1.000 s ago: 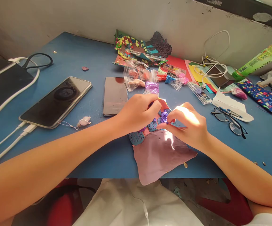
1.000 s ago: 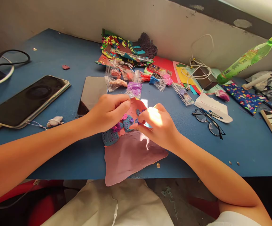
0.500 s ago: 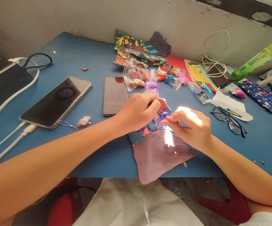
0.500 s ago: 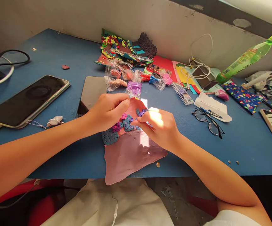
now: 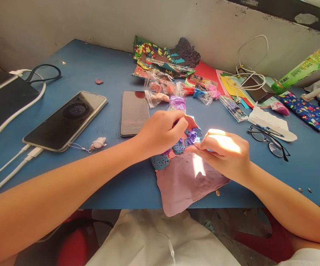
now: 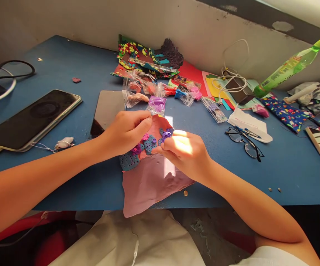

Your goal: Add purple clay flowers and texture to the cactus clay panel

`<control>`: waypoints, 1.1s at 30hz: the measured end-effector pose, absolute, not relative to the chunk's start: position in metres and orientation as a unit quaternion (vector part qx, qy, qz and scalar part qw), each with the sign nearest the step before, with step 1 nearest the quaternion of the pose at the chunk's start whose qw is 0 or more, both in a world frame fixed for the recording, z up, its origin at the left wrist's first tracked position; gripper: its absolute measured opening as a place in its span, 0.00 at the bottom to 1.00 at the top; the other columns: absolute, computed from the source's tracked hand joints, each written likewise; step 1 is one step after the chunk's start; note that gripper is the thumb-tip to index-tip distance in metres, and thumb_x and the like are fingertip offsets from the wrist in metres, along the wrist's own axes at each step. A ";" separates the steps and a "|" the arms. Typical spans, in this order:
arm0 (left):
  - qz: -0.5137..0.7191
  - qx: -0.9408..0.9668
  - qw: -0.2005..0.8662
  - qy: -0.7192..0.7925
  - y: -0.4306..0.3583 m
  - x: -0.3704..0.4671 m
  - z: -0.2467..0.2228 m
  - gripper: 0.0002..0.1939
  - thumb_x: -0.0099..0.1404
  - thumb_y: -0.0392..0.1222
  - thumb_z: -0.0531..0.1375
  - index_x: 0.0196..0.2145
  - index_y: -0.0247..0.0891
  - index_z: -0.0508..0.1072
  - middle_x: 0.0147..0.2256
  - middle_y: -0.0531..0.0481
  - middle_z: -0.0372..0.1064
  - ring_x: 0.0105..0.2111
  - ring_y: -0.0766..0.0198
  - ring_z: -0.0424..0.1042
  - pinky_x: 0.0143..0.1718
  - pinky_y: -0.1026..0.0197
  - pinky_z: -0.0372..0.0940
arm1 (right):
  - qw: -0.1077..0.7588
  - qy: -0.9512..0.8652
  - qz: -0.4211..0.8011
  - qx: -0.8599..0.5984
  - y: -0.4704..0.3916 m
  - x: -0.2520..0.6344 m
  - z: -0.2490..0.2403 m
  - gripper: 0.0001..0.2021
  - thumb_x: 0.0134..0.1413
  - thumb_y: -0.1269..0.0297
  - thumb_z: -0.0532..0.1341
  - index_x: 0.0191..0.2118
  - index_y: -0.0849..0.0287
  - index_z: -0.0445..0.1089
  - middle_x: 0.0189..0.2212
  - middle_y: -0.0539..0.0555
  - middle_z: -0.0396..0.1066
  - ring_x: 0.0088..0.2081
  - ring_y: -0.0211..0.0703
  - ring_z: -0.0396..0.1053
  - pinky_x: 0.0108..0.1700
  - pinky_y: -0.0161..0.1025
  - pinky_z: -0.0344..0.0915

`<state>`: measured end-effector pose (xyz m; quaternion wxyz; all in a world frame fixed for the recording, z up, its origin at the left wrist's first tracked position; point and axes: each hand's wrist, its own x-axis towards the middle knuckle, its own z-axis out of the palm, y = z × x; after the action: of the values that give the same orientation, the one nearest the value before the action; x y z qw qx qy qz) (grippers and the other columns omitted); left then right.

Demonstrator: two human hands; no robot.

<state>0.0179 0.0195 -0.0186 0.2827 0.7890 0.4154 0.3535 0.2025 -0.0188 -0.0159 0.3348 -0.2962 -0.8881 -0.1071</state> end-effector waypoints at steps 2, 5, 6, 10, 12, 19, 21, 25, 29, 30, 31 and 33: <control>0.353 0.789 0.283 0.416 0.019 0.018 -0.018 0.16 0.63 0.35 0.49 0.18 0.39 0.63 0.15 0.57 0.54 0.18 0.69 0.54 0.21 0.64 0.48 | 0.334 -0.887 -0.103 -0.301 -0.019 0.203 -0.016 0.18 0.58 0.59 0.62 0.22 0.55 0.55 0.14 0.43 0.54 0.19 0.33 0.52 0.22 0.33 0.53; 0.351 0.789 0.282 0.418 0.019 0.018 -0.018 0.16 0.63 0.34 0.49 0.18 0.39 0.63 0.15 0.57 0.54 0.18 0.69 0.54 0.21 0.64 0.47 | 0.333 -0.884 -0.099 -0.314 -0.019 0.203 -0.017 0.18 0.57 0.59 0.63 0.22 0.55 0.56 0.14 0.43 0.57 0.19 0.32 0.55 0.22 0.33 0.54; 0.350 0.790 0.282 0.418 0.019 0.018 -0.018 0.16 0.63 0.34 0.49 0.18 0.39 0.62 0.15 0.57 0.55 0.18 0.69 0.54 0.21 0.63 0.47 | 0.335 -0.881 -0.095 -0.320 -0.018 0.203 -0.018 0.17 0.56 0.58 0.64 0.23 0.55 0.57 0.15 0.43 0.60 0.19 0.32 0.57 0.22 0.33 0.55; 0.348 0.788 0.279 0.424 0.019 0.018 -0.017 0.16 0.62 0.34 0.49 0.17 0.39 0.58 0.16 0.57 0.57 0.18 0.70 0.54 0.20 0.62 0.46 | 0.333 -0.878 -0.053 -0.340 -0.015 0.203 -0.021 0.11 0.54 0.55 0.65 0.33 0.54 0.66 0.24 0.47 0.72 0.24 0.35 0.66 0.27 0.34 0.62; 0.350 0.784 0.276 0.432 0.019 0.019 -0.016 0.16 0.62 0.33 0.49 0.17 0.39 0.56 0.16 0.57 0.57 0.18 0.70 0.54 0.21 0.62 0.46 | 0.314 -0.889 -0.028 -0.330 -0.012 0.204 -0.024 0.13 0.58 0.53 0.62 0.42 0.56 0.68 0.35 0.54 0.76 0.33 0.39 0.71 0.34 0.37 0.66; 0.310 0.785 0.269 0.464 0.022 0.018 -0.012 0.18 0.64 0.35 0.50 0.16 0.38 0.59 0.14 0.57 0.55 0.18 0.69 0.55 0.21 0.62 0.47 | 0.181 -0.924 -0.198 -0.272 -0.001 0.214 -0.026 0.15 0.65 0.54 0.52 0.46 0.56 0.70 0.47 0.58 0.74 0.50 0.53 0.70 0.45 0.49 0.60; 0.295 0.791 0.265 0.466 0.023 0.017 -0.013 0.20 0.66 0.38 0.50 0.16 0.38 0.62 0.13 0.57 0.55 0.18 0.69 0.55 0.22 0.62 0.47 | 0.174 -0.927 -0.210 -0.258 0.001 0.216 -0.026 0.15 0.64 0.52 0.53 0.45 0.55 0.70 0.47 0.57 0.74 0.49 0.53 0.70 0.44 0.48 0.59; 0.289 0.796 0.249 0.471 0.023 0.017 -0.015 0.21 0.66 0.39 0.50 0.15 0.38 0.61 0.13 0.57 0.54 0.17 0.69 0.54 0.22 0.62 0.47 | 0.180 -0.928 -0.220 -0.242 0.003 0.215 -0.028 0.16 0.63 0.51 0.54 0.46 0.56 0.69 0.46 0.57 0.75 0.47 0.52 0.72 0.44 0.48 0.57; 0.278 0.802 0.237 0.472 0.022 0.018 -0.016 0.20 0.66 0.38 0.50 0.16 0.38 0.58 0.13 0.57 0.52 0.17 0.69 0.53 0.22 0.61 0.45 | 0.180 -0.926 -0.236 -0.231 0.001 0.212 -0.029 0.16 0.63 0.51 0.55 0.44 0.58 0.69 0.43 0.57 0.76 0.45 0.52 0.72 0.44 0.48 0.56; 0.275 0.805 0.235 0.471 0.022 0.018 -0.016 0.20 0.66 0.38 0.50 0.16 0.38 0.58 0.13 0.57 0.52 0.17 0.70 0.52 0.22 0.61 0.45 | 0.178 -0.926 -0.241 -0.231 0.000 0.211 -0.029 0.17 0.63 0.50 0.55 0.43 0.58 0.70 0.42 0.56 0.76 0.45 0.52 0.72 0.45 0.47 0.55; 0.272 0.806 0.234 0.470 0.022 0.018 -0.016 0.20 0.66 0.38 0.50 0.16 0.38 0.58 0.13 0.57 0.51 0.17 0.70 0.52 0.22 0.61 0.45 | 0.173 -0.925 -0.245 -0.233 0.000 0.211 -0.029 0.17 0.63 0.50 0.54 0.43 0.58 0.70 0.42 0.56 0.76 0.45 0.52 0.72 0.45 0.47 0.55; 0.266 0.807 0.234 0.472 0.022 0.018 -0.016 0.19 0.66 0.38 0.50 0.17 0.38 0.58 0.13 0.57 0.51 0.17 0.70 0.52 0.22 0.62 0.45 | 0.158 -0.924 -0.249 -0.243 -0.002 0.211 -0.029 0.17 0.64 0.50 0.54 0.43 0.58 0.70 0.43 0.56 0.76 0.46 0.52 0.71 0.47 0.47 0.54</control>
<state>0.0178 0.0217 -0.0161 0.2338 0.8073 0.4720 0.2661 0.2106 -0.0016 -0.0292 0.1579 -0.2426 -0.9242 -0.2493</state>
